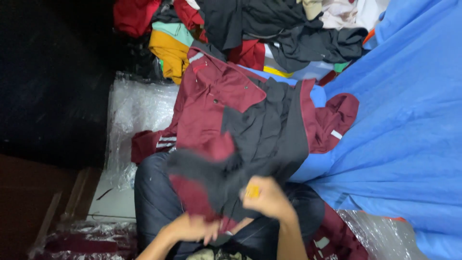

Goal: The person uses a small knife to cut a thread on the cuff of a maroon jacket. They then fold the jacket, button the front placket, and zip the jacket closed. Finally, they fold the jacket into a compact bundle.

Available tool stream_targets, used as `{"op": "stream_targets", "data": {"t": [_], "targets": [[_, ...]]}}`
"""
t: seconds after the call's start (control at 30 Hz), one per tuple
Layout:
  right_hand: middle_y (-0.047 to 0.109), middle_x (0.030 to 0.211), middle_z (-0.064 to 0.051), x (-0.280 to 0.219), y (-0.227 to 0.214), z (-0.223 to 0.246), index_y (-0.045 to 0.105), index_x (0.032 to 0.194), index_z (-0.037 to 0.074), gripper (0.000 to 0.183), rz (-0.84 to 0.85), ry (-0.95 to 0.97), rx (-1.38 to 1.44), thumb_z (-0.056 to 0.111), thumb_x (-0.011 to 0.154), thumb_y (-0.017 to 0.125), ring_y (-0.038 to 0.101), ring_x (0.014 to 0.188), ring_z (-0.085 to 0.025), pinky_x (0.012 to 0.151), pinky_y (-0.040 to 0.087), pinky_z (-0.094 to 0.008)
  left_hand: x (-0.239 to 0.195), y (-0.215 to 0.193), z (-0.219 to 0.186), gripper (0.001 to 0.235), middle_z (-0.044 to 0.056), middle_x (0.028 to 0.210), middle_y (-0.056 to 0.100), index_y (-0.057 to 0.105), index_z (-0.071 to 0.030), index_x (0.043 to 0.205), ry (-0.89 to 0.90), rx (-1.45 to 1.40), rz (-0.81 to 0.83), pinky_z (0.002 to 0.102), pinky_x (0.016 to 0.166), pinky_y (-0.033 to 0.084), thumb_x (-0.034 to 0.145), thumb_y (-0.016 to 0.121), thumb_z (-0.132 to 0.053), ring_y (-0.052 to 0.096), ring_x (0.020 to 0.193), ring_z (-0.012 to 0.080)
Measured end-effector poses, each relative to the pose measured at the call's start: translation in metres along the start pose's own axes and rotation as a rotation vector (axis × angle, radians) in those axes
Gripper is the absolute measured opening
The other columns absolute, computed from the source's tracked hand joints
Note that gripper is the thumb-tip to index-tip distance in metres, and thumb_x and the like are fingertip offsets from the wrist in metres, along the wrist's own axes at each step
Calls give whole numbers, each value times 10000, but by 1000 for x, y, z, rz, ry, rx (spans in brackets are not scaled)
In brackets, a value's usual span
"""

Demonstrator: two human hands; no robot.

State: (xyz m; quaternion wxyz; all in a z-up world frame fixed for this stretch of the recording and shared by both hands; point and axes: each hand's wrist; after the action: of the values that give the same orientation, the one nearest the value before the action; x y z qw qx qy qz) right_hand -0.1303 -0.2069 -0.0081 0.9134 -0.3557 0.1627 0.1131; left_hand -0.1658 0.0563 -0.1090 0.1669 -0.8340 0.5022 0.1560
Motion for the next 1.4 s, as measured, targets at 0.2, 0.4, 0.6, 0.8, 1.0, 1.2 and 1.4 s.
{"op": "stream_targets", "data": {"t": [0.2,0.4,0.6,0.8,1.0,1.2,1.4], "targets": [[743,889,24,-37,-9,-25,737,920,130,152,82,-296,209,276,951,712,674,814,-67,751,514,-228,-83,-55,-32,278,17,838,783,758,-94,1024,-122,43,329,176,625,531,969,485,-108,680,623,48],[472,684,57,-27,-92,25,739,1024,155,285,-823,-191,151,289,1114,505,422,611,-70,597,372,-255,-112,-128,-154,437,-40,577,716,622,-206,707,-189,457,-686,357,678,497,1018,458,-466,718,592,199],[708,1177,-204,88,-93,5,716,1243,35,786,-775,58,-287,638,763,874,685,1115,-408,957,536,-548,22,-141,-183,490,153,1208,678,651,-71,1274,400,662,-1061,507,887,515,976,650,-461,660,1127,372],[291,439,-16,81,-25,-34,324,553,197,495,-836,-259,-191,290,711,784,372,424,-193,468,295,-302,109,-96,-142,352,138,690,640,640,-87,849,431,989,-1145,478,756,451,880,703,-432,672,767,360],[540,491,85,-27,19,-58,582,576,158,257,-8,-288,247,73,686,798,472,536,-71,522,423,-242,19,-60,-110,347,220,579,648,670,-88,635,313,631,-481,520,647,512,772,712,-404,645,690,468],[851,892,-208,-90,-70,-22,823,1157,98,375,418,-63,235,192,798,875,725,882,-195,813,620,-424,-82,-95,-46,312,91,1015,794,804,-239,1011,-556,587,67,447,908,589,834,755,-492,730,1097,328],[233,511,57,-48,-134,-14,640,998,7,623,-491,-333,638,586,1082,427,262,330,-61,298,292,-191,-111,-138,-90,261,187,963,785,723,-92,1081,-380,557,-673,529,841,581,986,577,-285,746,979,427]]}}
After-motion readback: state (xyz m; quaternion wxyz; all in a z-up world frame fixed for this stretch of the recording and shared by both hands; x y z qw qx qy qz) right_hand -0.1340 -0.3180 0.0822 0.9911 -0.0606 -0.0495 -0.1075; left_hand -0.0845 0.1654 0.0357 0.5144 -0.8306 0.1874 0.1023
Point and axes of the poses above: each hand's wrist, its own x-axis towards the middle knuckle, its own y-axis out of the palm, z = x × y
